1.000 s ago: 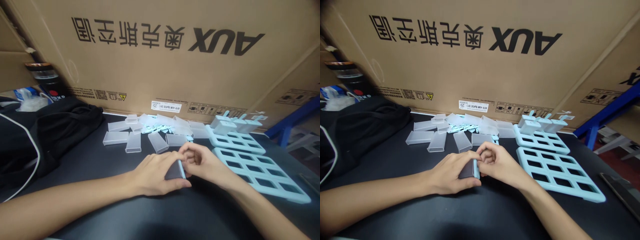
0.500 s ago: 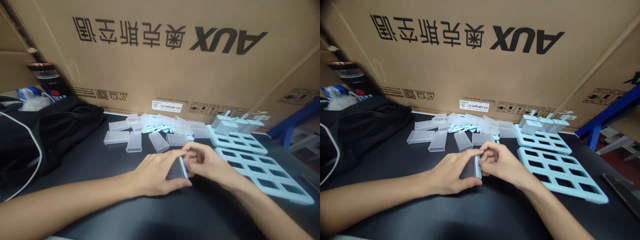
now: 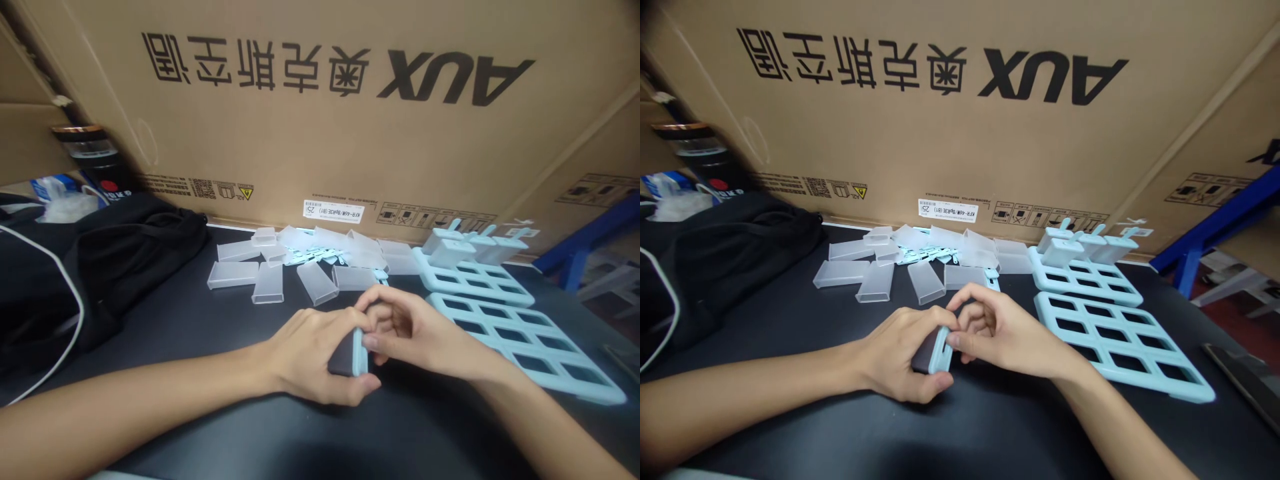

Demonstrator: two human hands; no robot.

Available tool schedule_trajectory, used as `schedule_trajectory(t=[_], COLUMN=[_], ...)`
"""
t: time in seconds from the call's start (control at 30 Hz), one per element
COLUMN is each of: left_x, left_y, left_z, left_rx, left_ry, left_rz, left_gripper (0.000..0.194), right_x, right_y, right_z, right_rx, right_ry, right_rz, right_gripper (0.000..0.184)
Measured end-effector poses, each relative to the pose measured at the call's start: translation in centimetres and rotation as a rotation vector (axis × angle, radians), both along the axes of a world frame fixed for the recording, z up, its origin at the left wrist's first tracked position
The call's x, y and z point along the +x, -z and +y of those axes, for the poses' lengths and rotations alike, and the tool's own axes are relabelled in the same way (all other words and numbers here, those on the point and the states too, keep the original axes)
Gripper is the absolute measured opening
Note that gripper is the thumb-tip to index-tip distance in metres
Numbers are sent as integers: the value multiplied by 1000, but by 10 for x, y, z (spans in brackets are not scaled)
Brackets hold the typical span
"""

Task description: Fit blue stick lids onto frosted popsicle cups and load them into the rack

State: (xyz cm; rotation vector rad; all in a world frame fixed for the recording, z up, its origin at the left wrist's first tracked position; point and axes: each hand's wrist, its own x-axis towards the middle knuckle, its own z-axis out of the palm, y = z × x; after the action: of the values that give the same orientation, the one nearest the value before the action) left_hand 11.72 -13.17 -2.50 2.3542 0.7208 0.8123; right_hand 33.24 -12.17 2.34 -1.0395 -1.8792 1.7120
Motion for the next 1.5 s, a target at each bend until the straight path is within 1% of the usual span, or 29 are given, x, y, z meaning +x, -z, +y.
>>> schedule_trajectory(t=[0.1,0.17,0.23,0.27,0.3,0.37,0.43,0.47,0.6,0.7,0.73,0.9,1.03,1.1,1.17,1.2,1.27,1.33,1.37,1.43,1.5], left_x=[0,0,1,1,1,2,3,3,2,1,2,3,1,0,-2,-3,-5,-6,-6,-7,-6], left_y=[-1,-1,-1,0,0,0,-1,-2,-4,-4,-4,-3,-3,-5,-6,-7,-9,-9,-9,-7,-4], left_z=[-1,-2,-3,-3,-4,-4,-5,-5,-3,0,0,-1,0,2,6,7,9,9,9,8,9], left_rx=[15,26,32,34,36,34,27,23,26,10,5,0,-74,-135,-198,-224,-256,-274,-275,-265,-229], left_ry=[-27,-39,-34,-28,-26,-28,-29,-26,1,12,7,-25,-23,-36,-46,-46,-42,-35,-32,-26,-12], left_rz=[27,40,43,47,50,64,84,94,141,152,156,139,78,54,25,9,-14,-25,-32,-59,-108], left_gripper=[41,42,42,41,41,41,41,42,50,59,60,45,43,44,47,49,54,55,54,52,48], right_x=[8,8,0,-7,-16,-36,-54,-61,-75,-77,-77,-79,-76,-71,-64,-60,-51,-40,-35,-23,-12], right_y=[-10,-17,-21,-22,-22,-18,-11,-6,5,4,3,-4,-7,-13,-22,-28,-41,-52,-55,-56,-49], right_z=[10,24,44,55,66,87,104,110,127,135,138,149,151,148,140,133,114,90,78,55,38], right_rx=[137,262,469,620,774,1054,1149,1168,1207,1230,1231,1205,1205,1211,1220,1221,1171,1023,937,799,706], right_ry=[12,64,134,147,129,9,-69,-100,-190,-210,-217,-259,-231,-172,-93,-39,113,311,389,483,533], right_rz=[-57,-107,-227,-352,-512,-866,-1011,-1049,-1145,-1189,-1198,-1188,-1069,-973,-885,-830,-638,-335,-217,-63,27], right_gripper=[27,21,16,13,12,18,25,28,37,37,36,29,20,16,14,14,14,19,20,22,22])
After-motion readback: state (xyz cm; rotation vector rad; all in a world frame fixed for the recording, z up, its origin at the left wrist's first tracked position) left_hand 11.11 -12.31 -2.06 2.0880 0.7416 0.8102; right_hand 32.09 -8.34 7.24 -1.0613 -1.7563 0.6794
